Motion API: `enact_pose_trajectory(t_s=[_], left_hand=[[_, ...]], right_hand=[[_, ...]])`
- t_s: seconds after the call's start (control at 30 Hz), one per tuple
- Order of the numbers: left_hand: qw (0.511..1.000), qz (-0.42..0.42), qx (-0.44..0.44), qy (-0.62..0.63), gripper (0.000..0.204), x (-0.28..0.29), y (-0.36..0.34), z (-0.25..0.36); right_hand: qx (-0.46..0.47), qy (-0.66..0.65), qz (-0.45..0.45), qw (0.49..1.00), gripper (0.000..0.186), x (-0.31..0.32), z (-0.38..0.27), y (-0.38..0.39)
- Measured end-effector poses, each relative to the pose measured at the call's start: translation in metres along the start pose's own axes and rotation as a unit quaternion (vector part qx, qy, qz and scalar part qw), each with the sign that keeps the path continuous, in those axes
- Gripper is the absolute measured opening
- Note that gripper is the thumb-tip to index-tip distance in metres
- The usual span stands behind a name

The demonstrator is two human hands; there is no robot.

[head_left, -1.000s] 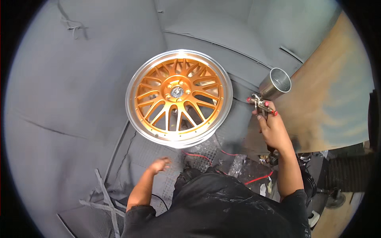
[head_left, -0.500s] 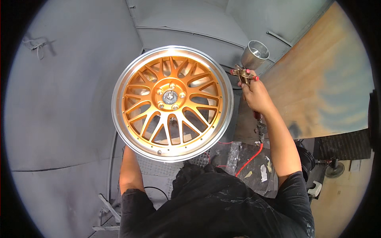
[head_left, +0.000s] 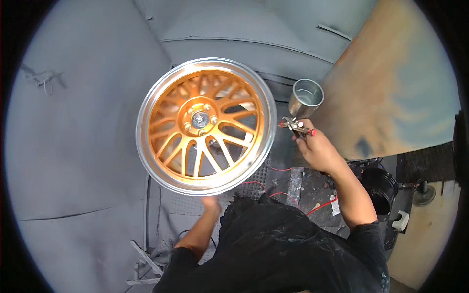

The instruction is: Painting a car wheel rim with a spray gun in a paint booth.

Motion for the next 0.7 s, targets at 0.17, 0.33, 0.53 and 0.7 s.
enact_pose_trajectory(t_s=[0.17,0.33,0.53,0.7], left_hand=[[0.671,-0.703,-0.055,-0.229,0.037,-0.105,0.091,0.001],[0.556,-0.782,-0.001,-0.280,0.047,-0.113,0.103,0.035],[0.636,-0.690,0.118,-0.324,0.050,-0.060,0.086,0.047],[0.866,-0.408,0.156,-0.243,0.056,-0.033,0.064,0.054]], right_hand=[[0.037,0.003,-0.011,0.999,0.028,0.006,0.008,0.023],[0.055,-0.012,-0.044,0.997,0.027,0.011,0.012,0.033],[0.106,0.055,-0.077,0.990,0.020,-0.007,0.022,0.051],[0.118,-0.039,-0.008,0.992,0.016,-0.010,0.014,0.056]])
Point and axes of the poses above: each hand's wrist, its own y-axis away from the middle knuckle, its own x-axis out of the back of the hand, z = x × y, the point moved 3 cm from there along -y, towards the middle knuckle, and after that the axes turned 15 degrees about -x, right-handed, at the moved point
